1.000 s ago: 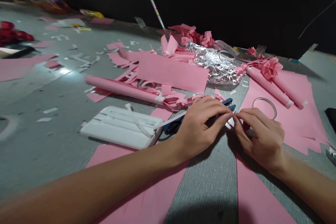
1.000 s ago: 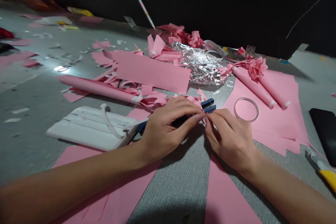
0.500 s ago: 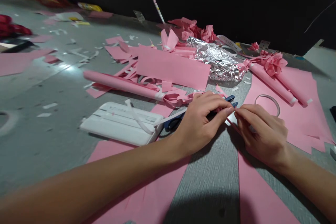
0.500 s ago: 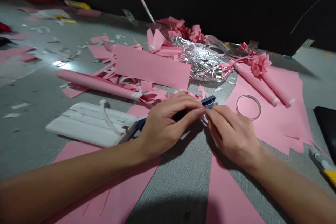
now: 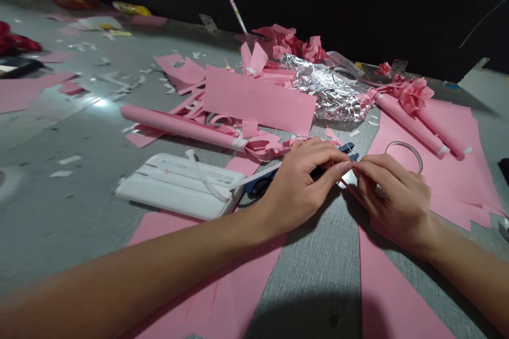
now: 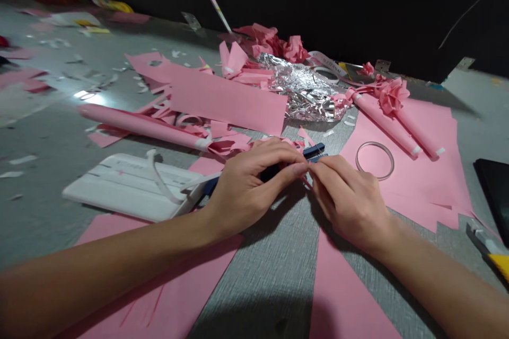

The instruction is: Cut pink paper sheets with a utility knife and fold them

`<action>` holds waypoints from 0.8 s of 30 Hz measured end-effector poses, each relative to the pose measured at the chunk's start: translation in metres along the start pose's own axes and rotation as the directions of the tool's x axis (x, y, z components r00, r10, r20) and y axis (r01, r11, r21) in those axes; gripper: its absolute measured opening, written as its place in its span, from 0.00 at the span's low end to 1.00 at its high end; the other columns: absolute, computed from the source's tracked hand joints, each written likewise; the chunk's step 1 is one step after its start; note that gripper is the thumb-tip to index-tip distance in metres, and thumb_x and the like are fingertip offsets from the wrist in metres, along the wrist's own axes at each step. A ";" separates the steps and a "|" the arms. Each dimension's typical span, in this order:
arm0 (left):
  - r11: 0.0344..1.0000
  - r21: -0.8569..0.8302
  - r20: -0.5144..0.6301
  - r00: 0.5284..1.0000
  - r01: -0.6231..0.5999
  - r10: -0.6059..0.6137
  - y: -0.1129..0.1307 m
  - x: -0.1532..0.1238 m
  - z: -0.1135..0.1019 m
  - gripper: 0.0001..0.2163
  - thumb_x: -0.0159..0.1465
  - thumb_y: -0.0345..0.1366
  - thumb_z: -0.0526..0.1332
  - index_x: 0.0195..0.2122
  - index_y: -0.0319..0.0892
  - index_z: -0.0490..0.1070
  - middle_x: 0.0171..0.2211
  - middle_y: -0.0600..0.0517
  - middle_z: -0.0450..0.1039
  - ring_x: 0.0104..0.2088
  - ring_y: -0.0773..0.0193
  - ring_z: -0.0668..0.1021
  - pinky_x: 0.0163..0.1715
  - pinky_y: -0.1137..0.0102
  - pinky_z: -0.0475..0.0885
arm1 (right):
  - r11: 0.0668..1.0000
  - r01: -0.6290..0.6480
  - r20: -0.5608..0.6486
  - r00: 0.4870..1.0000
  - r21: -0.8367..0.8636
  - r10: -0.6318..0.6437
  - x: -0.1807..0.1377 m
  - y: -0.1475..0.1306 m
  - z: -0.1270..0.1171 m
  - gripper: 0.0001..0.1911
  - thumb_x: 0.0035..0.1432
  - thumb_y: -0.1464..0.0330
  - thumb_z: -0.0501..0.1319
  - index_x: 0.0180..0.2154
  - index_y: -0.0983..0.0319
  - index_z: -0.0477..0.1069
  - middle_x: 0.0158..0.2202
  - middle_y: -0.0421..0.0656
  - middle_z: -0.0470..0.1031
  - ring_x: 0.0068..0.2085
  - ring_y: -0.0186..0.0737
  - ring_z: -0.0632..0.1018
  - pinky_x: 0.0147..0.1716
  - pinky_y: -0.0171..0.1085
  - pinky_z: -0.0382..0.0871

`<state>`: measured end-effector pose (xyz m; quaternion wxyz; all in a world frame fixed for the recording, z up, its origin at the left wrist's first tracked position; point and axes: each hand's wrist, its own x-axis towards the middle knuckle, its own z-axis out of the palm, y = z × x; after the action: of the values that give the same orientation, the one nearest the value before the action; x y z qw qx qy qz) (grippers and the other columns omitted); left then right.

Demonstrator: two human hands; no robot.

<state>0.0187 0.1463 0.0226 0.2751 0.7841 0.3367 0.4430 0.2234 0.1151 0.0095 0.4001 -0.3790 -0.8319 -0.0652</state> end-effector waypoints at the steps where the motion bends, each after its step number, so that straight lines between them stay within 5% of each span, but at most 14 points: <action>1: 1.000 -0.002 0.001 1.000 0.000 0.000 0.000 0.000 0.000 0.08 0.76 0.34 0.64 0.37 0.46 0.79 0.36 0.52 0.85 0.39 0.56 0.81 0.45 0.57 0.73 | 1.000 -0.005 0.004 1.000 0.003 0.004 0.000 0.000 0.000 0.07 0.77 0.73 0.61 0.50 0.63 0.77 0.42 0.45 0.84 0.38 0.39 0.85 0.30 0.36 0.75; 24: 1.000 -0.019 -0.003 1.000 0.012 -0.012 0.001 0.001 0.001 0.08 0.75 0.33 0.64 0.37 0.46 0.79 0.36 0.52 0.85 0.39 0.56 0.82 0.46 0.56 0.73 | 0.996 -0.049 0.013 0.999 0.071 0.048 0.003 0.003 0.000 0.09 0.77 0.73 0.59 0.49 0.61 0.78 0.42 0.45 0.86 0.39 0.40 0.86 0.27 0.35 0.77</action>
<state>0.0201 0.1463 0.0232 0.2848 0.7785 0.3377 0.4458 0.2241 0.1183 0.0109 0.4099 -0.3850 -0.8266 -0.0235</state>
